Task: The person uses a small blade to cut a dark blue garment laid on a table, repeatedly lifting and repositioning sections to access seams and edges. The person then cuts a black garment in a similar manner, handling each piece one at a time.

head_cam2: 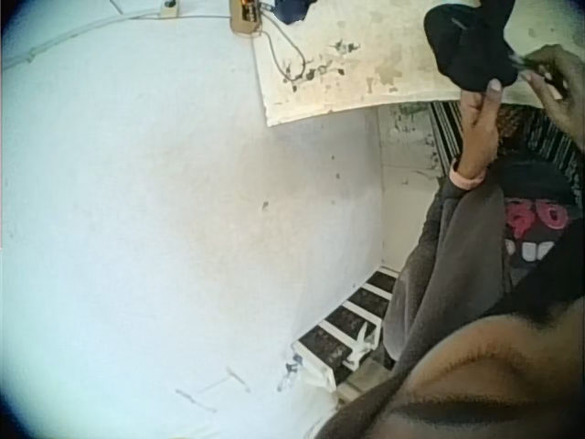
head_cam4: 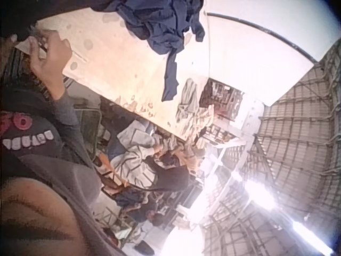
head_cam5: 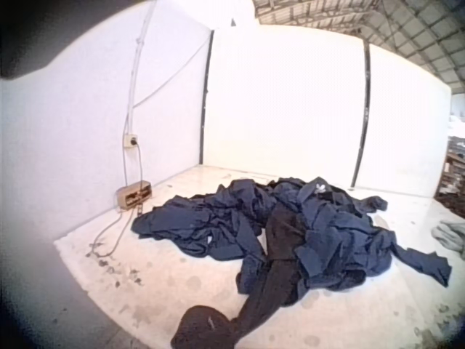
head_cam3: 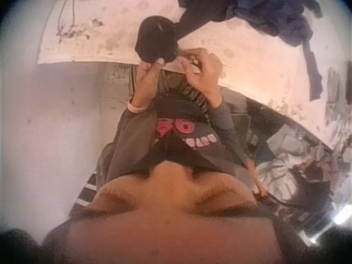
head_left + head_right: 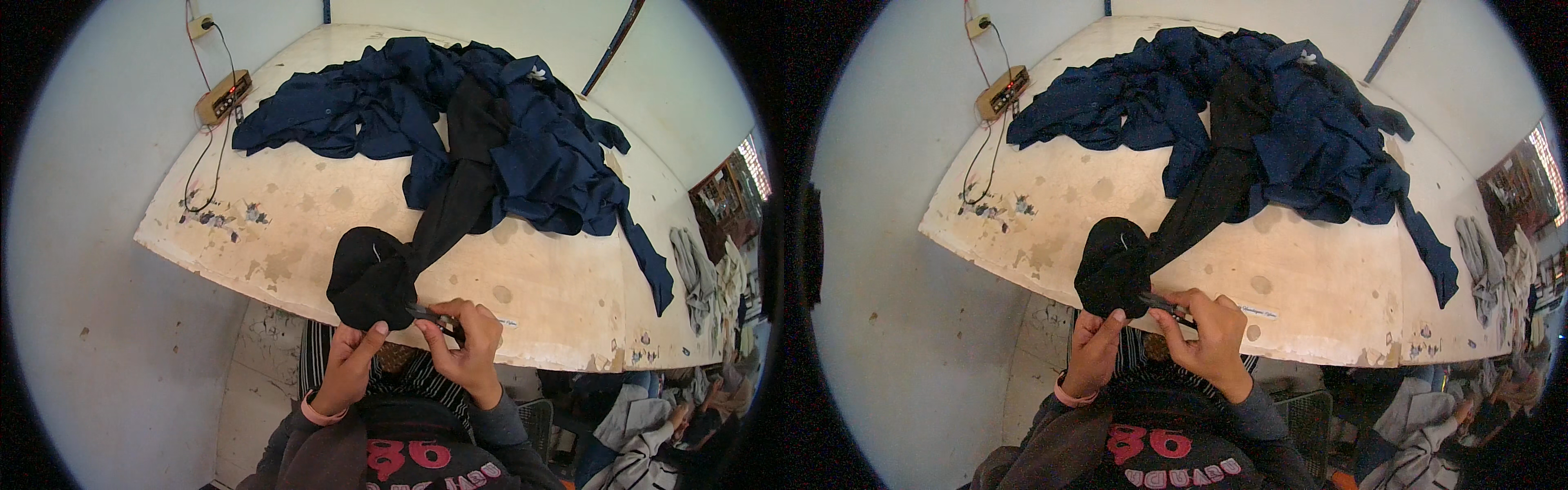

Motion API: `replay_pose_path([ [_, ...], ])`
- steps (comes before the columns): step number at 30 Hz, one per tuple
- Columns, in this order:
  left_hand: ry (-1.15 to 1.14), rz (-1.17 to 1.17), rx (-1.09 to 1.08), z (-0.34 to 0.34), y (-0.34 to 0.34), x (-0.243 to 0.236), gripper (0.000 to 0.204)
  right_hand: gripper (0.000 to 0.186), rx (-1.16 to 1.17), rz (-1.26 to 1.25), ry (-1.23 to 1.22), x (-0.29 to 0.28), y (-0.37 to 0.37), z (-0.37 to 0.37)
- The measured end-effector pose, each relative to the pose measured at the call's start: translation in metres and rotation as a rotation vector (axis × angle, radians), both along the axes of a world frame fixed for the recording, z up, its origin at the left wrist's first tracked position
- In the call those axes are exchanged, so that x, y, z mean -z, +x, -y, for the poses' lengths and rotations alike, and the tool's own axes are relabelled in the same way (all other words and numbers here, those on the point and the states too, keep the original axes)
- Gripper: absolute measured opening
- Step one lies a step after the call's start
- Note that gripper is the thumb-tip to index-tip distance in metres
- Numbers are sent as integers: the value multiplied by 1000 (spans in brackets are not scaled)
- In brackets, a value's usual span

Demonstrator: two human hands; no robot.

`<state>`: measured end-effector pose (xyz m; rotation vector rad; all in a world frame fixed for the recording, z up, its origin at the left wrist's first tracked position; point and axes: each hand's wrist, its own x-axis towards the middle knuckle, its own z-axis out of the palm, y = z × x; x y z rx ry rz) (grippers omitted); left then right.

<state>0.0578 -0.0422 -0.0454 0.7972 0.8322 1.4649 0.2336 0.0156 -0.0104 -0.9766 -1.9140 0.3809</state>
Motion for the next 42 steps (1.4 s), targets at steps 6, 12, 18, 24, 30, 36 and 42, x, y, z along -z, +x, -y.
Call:
replay_pose_path([
  [6, -15, 49, -29, -2, 0, 9, 47, 21, 31, -124, 72, -3, -8, 3],
  [12, -81, 215, 30, 2, 3, -6, 17, 33, -275, 85, 267, 4, 2, -2],
  [18, -67, 104, 60, 1, -2, 10, 48, 23, -238, -472, -350, 24, -7, 13],
  [24, -202, 117, 63, 4, 4, 18, 51, 15, -152, -648, -725, 28, -15, 13],
  [30, -221, 187, -73, -18, -6, 21, 53, 16, -362, -705, -713, 36, 2, 30],
  [36, -136, 198, 69, -40, -12, 9, 46, 15, -276, -747, -650, 22, 14, 40],
  [42, -55, 410, 41, -30, -3, -1, 43, 31, 107, -243, -539, 38, 40, 32],
])
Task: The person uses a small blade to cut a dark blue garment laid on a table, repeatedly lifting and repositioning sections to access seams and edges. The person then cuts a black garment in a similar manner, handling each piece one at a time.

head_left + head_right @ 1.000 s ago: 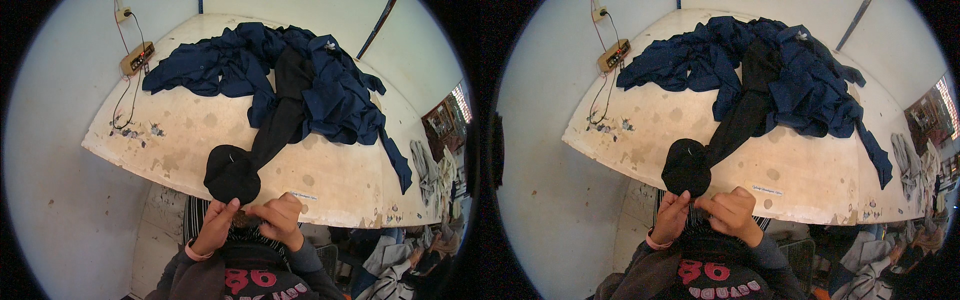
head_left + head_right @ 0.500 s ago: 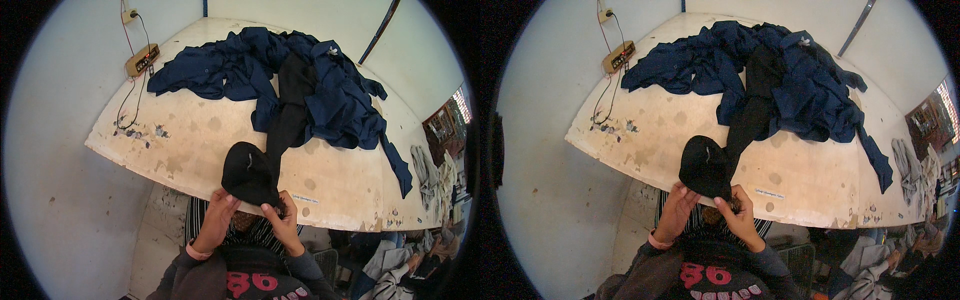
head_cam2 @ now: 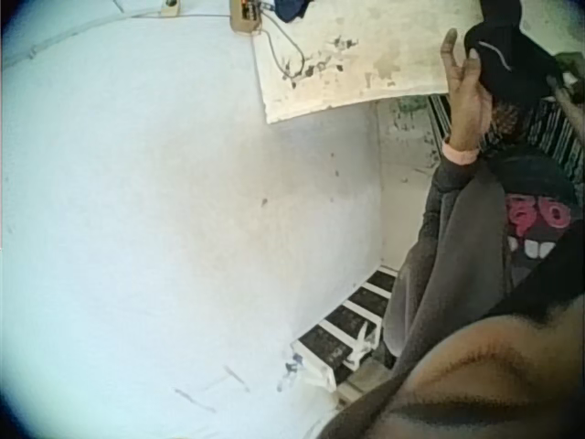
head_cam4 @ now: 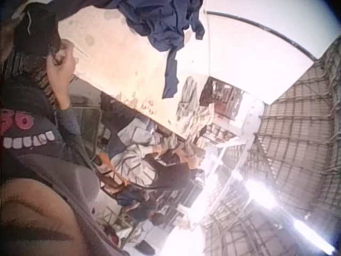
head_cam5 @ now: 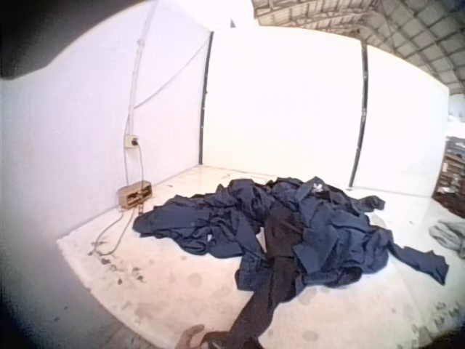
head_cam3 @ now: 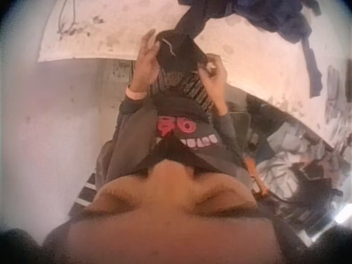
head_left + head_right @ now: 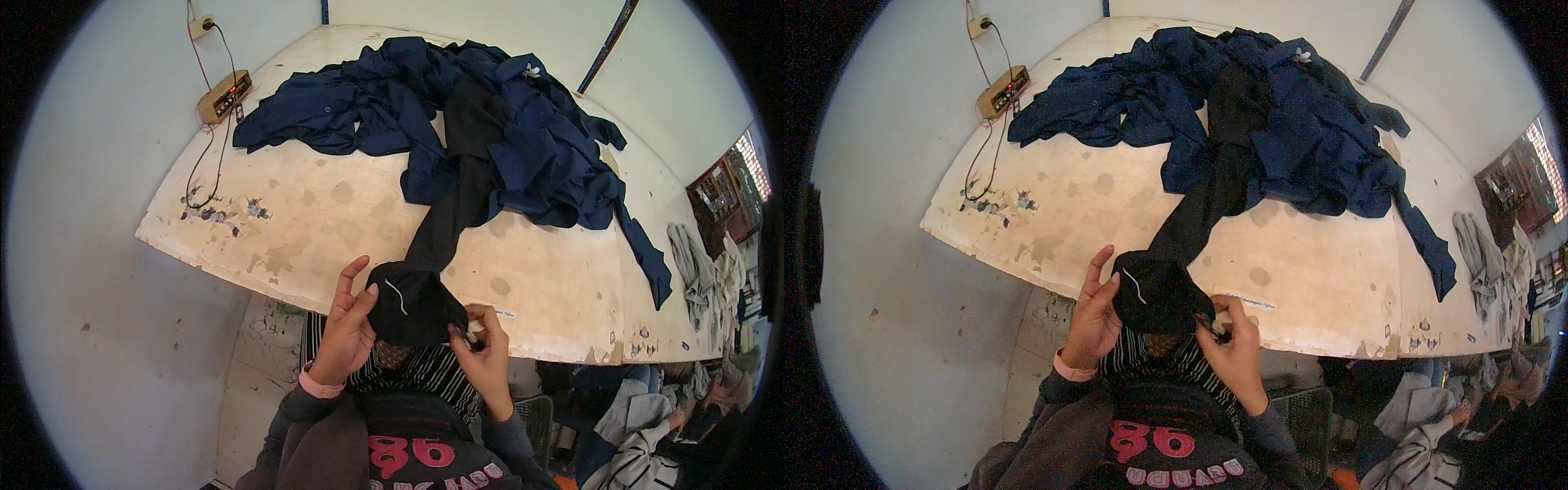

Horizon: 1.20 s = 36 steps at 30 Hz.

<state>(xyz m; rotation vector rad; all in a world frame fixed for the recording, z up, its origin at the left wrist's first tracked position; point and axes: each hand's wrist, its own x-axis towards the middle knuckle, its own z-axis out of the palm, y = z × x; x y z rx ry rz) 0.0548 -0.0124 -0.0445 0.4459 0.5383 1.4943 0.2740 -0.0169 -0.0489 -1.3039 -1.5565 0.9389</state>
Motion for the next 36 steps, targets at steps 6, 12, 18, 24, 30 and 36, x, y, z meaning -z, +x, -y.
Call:
replay_pose_path([
  [6, 75, -250, -66, 12, 15, -8, 41, 36, 29, 22, 332, -36, -12, 2],
  [12, 124, -370, -33, 19, 16, -12, 40, 28, -33, -118, 463, -33, -11, -19],
  [18, 46, -159, -130, 18, 8, -12, 46, 28, 328, 34, 525, -36, 12, -29],
  [24, 108, -259, 40, 27, 21, -21, 48, 39, -247, 176, 580, -45, -24, -10],
  [30, 110, -414, 43, 25, 13, -9, 51, 25, -421, -16, 608, -38, -27, -16],
  [36, 479, -706, -148, 21, 24, -21, 41, 35, -226, 149, 736, -38, -34, 0],
])
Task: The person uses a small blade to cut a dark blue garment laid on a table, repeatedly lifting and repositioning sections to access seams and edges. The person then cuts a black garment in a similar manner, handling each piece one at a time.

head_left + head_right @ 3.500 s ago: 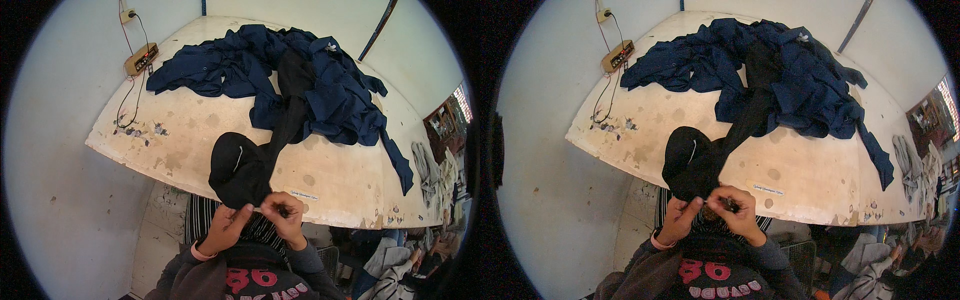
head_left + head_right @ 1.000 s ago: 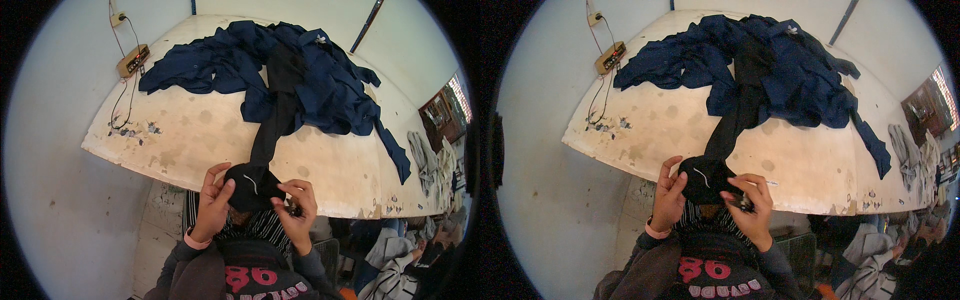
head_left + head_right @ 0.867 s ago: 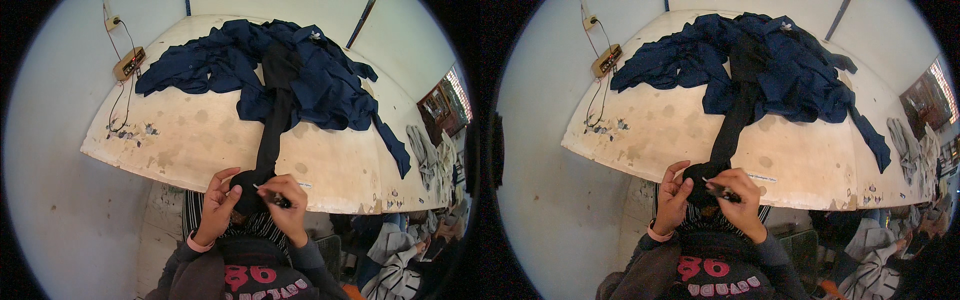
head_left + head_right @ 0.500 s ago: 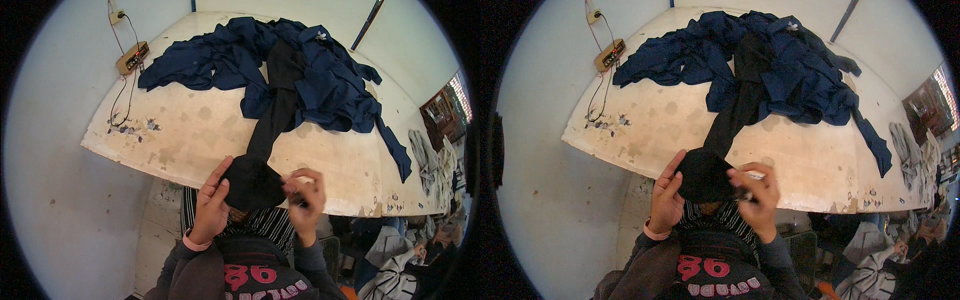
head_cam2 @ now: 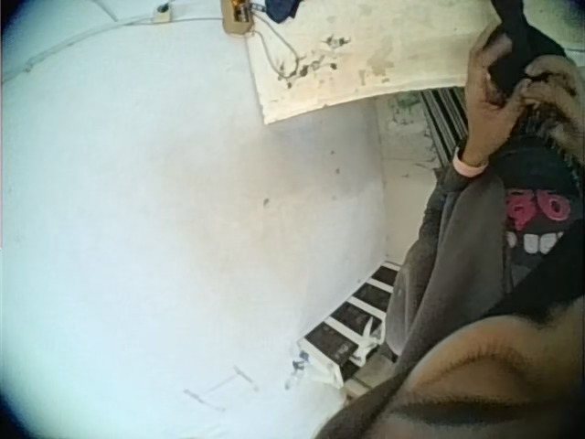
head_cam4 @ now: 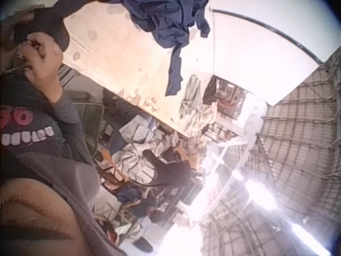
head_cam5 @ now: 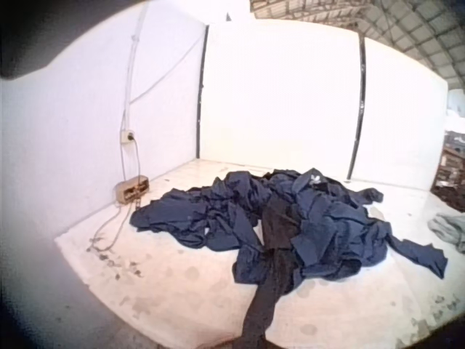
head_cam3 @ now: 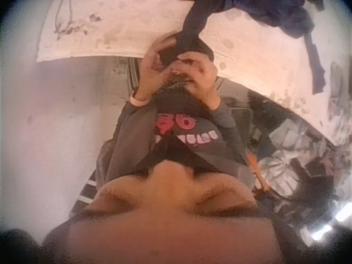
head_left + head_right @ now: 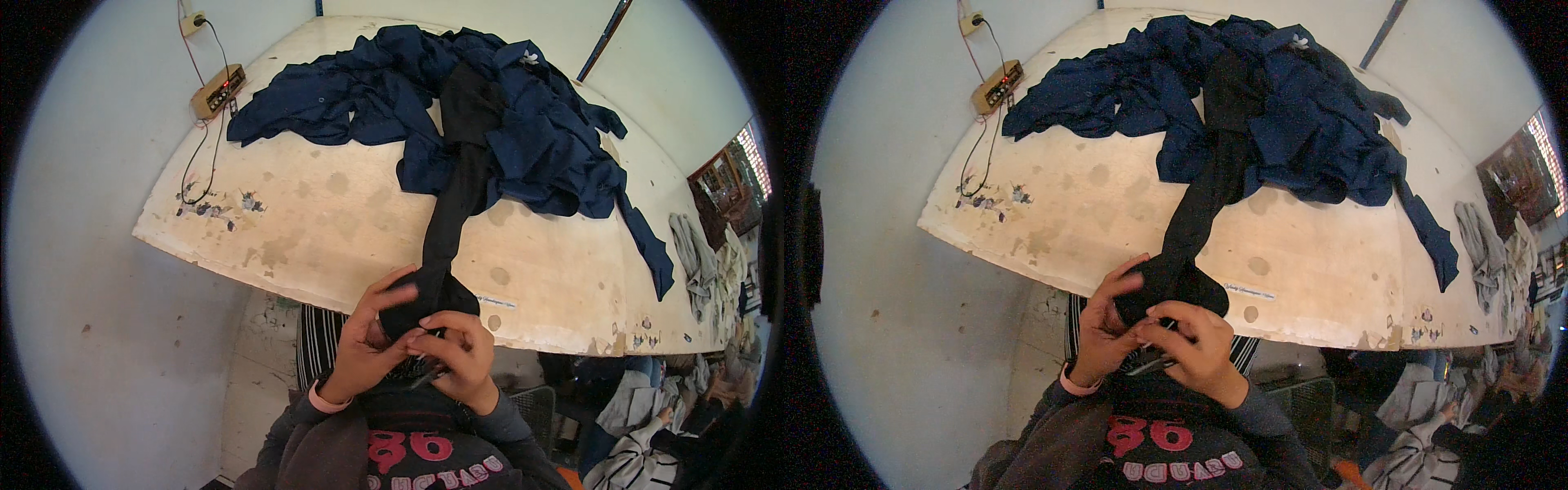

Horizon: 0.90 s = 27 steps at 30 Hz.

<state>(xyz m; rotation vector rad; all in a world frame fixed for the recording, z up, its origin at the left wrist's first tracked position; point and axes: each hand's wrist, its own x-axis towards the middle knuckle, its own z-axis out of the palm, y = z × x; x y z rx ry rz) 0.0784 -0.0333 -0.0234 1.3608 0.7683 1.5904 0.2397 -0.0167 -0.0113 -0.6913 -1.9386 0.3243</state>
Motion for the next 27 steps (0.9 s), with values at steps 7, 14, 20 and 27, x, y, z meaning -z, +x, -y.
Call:
replay_pose_path([
  [7, -253, 355, 125, 3, -15, 38, 14, 57, 92, 226, 138, -11, -6, 21],
  [14, -374, 787, 293, 2, -17, 29, 11, 40, 270, 234, -9, -18, -1, 9],
  [20, -359, 719, 259, 6, -10, 27, 15, 34, 316, 287, 29, -18, -10, 12],
  [27, -349, 645, 156, 10, -7, 35, 20, 29, 311, 326, 12, -17, -11, 11],
])
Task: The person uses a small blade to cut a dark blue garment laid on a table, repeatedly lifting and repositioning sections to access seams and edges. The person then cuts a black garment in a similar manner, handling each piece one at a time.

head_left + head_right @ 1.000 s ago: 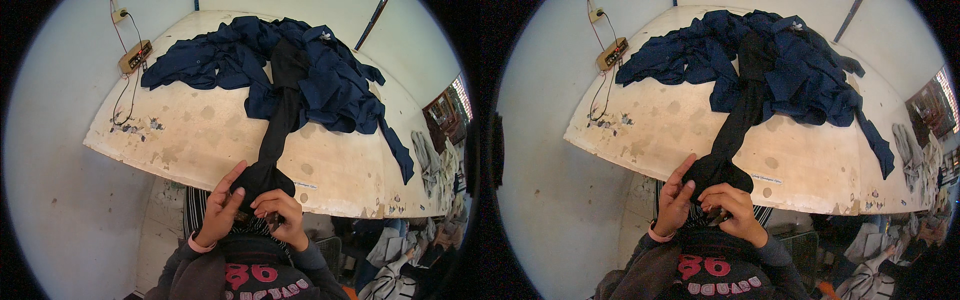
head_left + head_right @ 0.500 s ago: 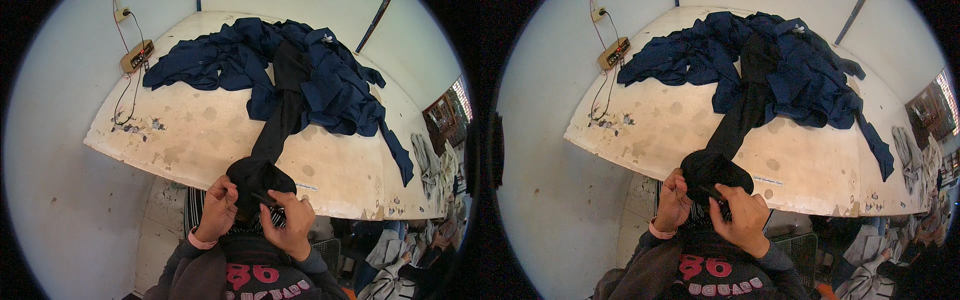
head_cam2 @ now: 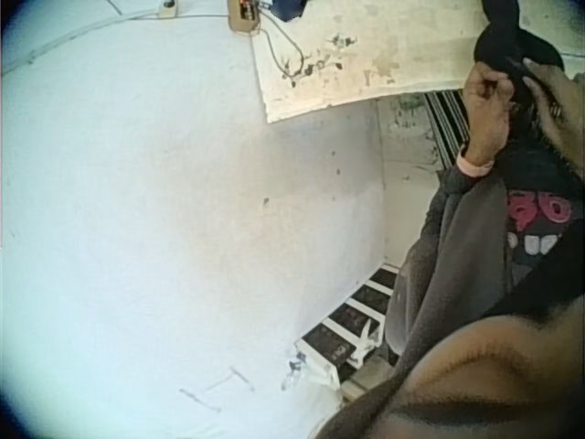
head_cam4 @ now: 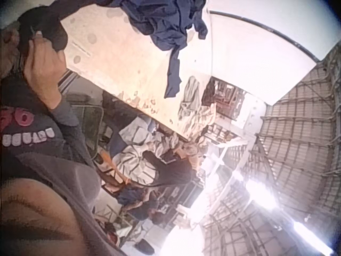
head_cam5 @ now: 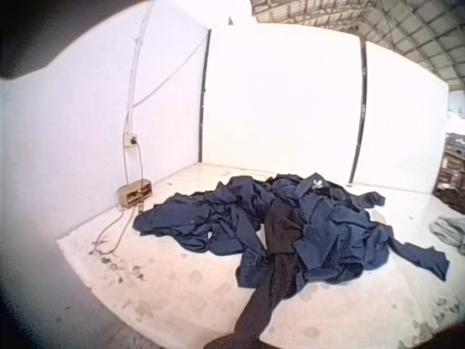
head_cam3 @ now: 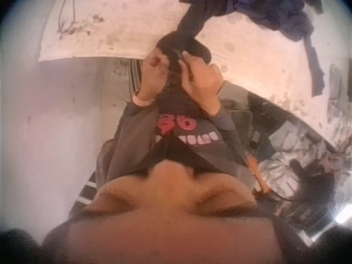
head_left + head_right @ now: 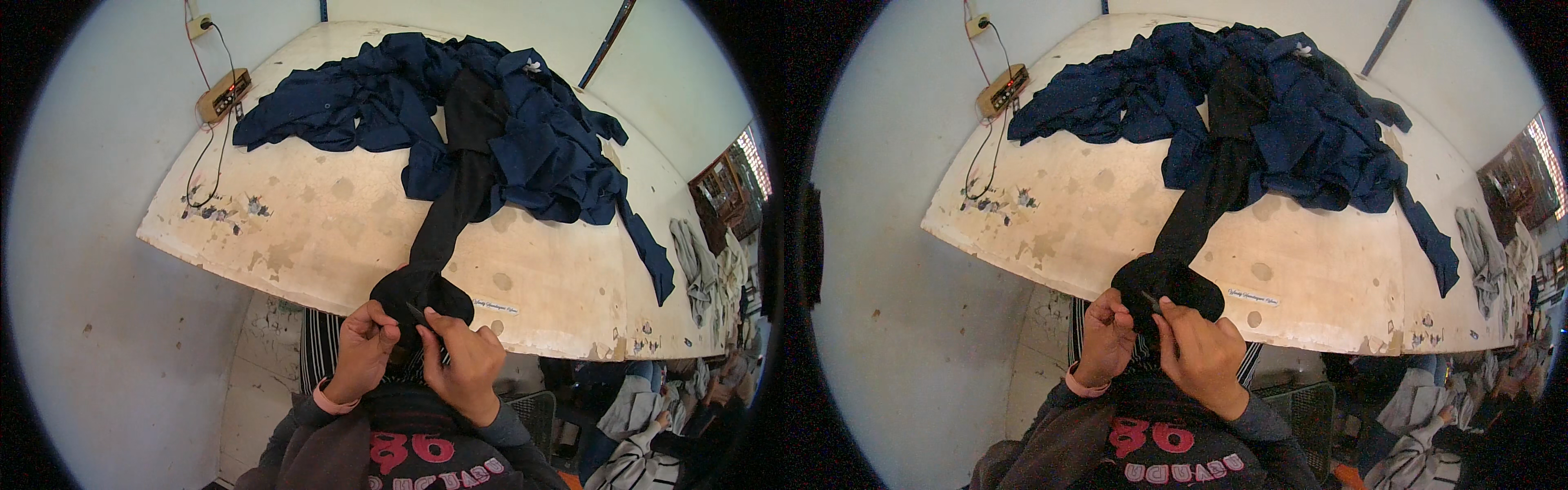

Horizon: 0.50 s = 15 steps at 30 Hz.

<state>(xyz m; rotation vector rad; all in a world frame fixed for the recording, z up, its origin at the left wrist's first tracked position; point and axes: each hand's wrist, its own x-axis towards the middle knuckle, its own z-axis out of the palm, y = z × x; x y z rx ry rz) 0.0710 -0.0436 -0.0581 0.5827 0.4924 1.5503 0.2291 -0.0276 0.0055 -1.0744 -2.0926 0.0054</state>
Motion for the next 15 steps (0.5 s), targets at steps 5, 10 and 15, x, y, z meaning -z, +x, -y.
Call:
replay_pose_path([
  [5, 54, -110, 72, 5, -11, 0, 17, 23, -184, -624, -555, 28, -3, -19],
  [10, 67, -808, -126, 13, -70, -9, 13, 13, -265, -816, -817, 46, -5, -26],
  [15, -194, -1780, -926, 15, -119, -1, 31, 12, -302, -855, -846, 44, -9, -25],
])
